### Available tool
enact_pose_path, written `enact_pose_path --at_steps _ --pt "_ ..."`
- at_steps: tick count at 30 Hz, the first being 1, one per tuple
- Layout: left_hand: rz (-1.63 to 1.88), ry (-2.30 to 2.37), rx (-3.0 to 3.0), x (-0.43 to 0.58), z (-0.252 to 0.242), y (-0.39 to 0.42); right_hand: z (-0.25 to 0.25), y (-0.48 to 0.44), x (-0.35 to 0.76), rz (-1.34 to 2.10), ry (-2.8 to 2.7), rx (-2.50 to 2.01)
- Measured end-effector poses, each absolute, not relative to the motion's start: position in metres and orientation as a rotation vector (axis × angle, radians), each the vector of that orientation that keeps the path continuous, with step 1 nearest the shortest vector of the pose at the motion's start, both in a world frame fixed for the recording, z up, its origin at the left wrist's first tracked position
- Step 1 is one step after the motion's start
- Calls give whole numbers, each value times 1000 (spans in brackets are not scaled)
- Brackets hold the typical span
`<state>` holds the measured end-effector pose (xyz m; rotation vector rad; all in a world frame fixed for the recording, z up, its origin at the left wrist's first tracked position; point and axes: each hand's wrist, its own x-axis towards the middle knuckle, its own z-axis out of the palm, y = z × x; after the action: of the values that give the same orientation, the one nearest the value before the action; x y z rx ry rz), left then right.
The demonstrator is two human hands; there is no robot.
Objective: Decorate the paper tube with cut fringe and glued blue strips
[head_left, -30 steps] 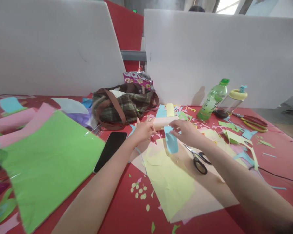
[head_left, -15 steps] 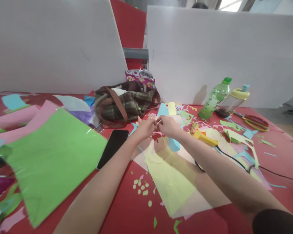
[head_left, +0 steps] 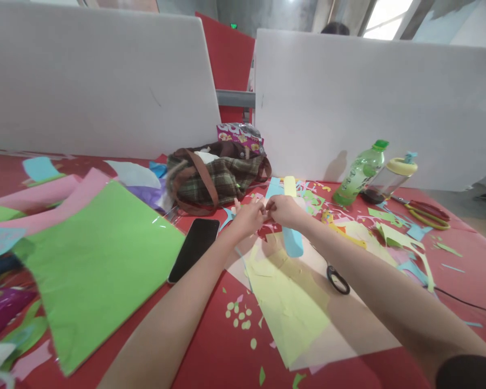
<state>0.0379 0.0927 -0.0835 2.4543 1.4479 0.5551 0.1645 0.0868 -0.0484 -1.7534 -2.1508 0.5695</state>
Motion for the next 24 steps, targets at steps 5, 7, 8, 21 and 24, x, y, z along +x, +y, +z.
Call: enact_pose_path --at_steps 5,7,8,21,24 --pt "562 1453 2462 38 -85 93 -49 95 167 740 -2113 -1750" --pt "571 1457 2477 38 -84 91 -47 96 167 791 -2095 -1751" --pt "577 1460 2487 38 -84 90 -45 97 166 814 -2087 -1752" --pt "500 1460 2632 43 -84 81 -20 99 168 1155 -2060 -1702" --pt "501 1448 2636 43 -84 82 -19 103 173 1197 -2062 -1689"
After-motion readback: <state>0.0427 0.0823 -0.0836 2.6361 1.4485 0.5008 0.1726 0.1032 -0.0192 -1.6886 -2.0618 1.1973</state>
